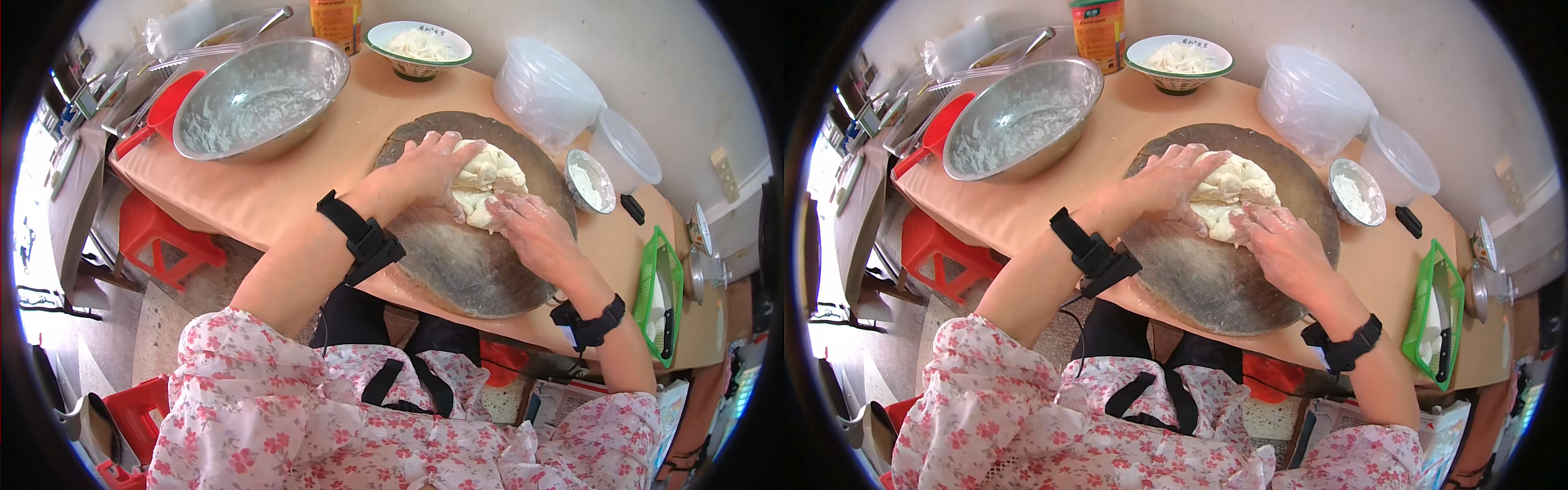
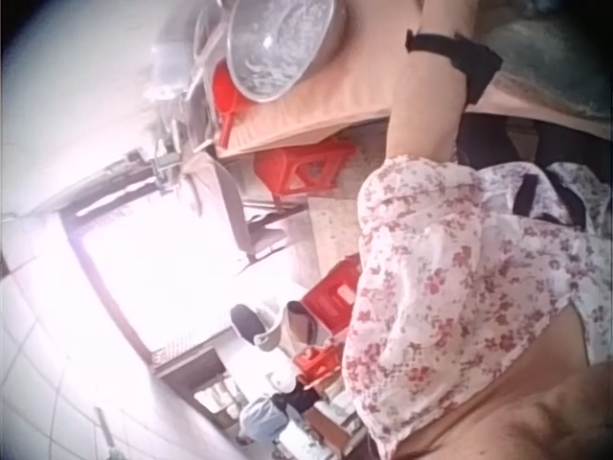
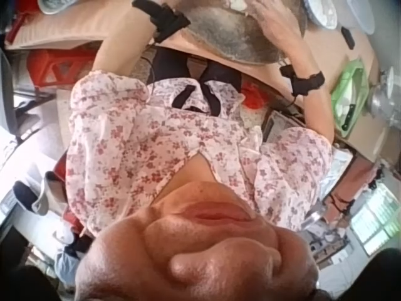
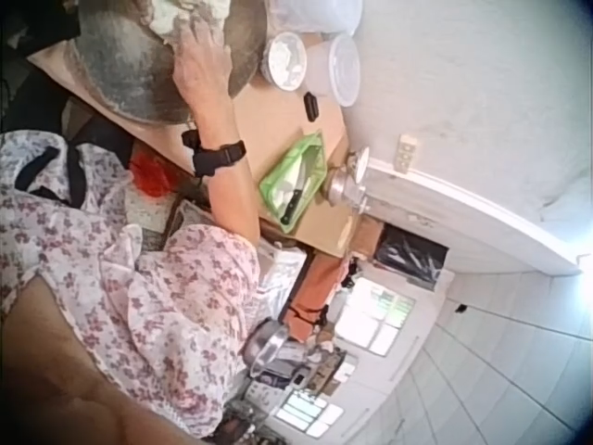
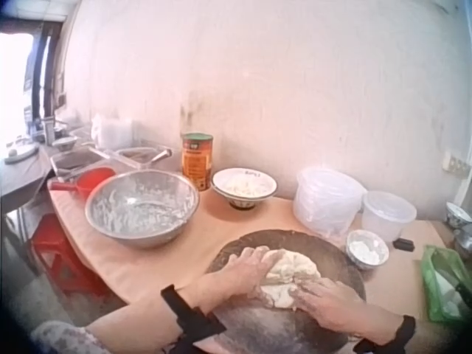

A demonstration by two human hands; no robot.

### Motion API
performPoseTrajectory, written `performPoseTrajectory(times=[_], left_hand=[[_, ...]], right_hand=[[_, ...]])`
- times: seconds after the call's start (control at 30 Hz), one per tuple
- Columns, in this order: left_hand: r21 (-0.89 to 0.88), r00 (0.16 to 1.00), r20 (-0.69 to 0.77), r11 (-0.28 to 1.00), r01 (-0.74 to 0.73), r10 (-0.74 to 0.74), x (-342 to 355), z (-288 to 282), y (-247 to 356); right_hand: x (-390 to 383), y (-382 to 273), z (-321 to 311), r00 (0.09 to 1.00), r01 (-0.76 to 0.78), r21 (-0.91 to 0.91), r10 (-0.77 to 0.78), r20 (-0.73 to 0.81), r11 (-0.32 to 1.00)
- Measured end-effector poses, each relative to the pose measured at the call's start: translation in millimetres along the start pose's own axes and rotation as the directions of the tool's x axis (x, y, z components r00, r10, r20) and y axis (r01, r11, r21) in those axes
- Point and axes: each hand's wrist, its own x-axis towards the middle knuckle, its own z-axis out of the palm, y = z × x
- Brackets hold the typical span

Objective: Kneading and shaping a piece of dough on a wooden board.

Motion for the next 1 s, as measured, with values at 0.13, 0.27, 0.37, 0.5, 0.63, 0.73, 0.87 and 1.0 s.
performPoseTrajectory(times=[0.13, 0.27, 0.37, 0.5, 0.63, 0.73, 0.87, 1.0], left_hand=[[-0.001, 0.999, 0.015, 0.999, -0.038, 0.038, -1, -1, -6], [-0.033, 1.0, 0.021, 0.999, -0.011, 0.012, -4, -4, -3], [-0.135, 0.999, 0.021, 0.991, -0.025, 0.028, 2, 2, -7], [-0.205, 0.986, -0.095, 0.967, -0.154, 0.137, -2, 12, -20], [-0.198, 0.93, -0.295, 0.938, -0.285, 0.221, -29, 20, -16], [-0.211, 0.865, -0.42, 0.897, -0.388, 0.275, -53, 22, -20], [-0.202, 0.87, -0.464, 0.937, -0.284, 0.164, -81, 9, 18], [0.152, 0.79, -0.527, 0.949, -0.275, 0.313, -80, 20, 25]], right_hand=[[4, 10, -24, 0.99, -0.108, 0.152, 0.092, 0.107, 0.982], [37, 29, -22, 0.973, -0.167, 0.272, 0.203, -0.111, 0.948], [51, 46, -1, 0.958, -0.17, 0.261, 0.222, -0.184, 0.95], [56, 46, 3, 0.918, -0.39, 0.585, 0.346, 0.192, 0.711], [36, 19, -25, 0.929, -0.365, 0.457, 0.347, 0.127, 0.811], [26, -4, -45, 0.95, -0.308, 0.467, 0.291, 0.112, 0.829], [14, -23, -58, 0.938, -0.343, 0.543, 0.246, 0.245, 0.767], [9, -38, -47, 0.985, -0.145, 0.319, 0.107, 0.134, 0.937]])
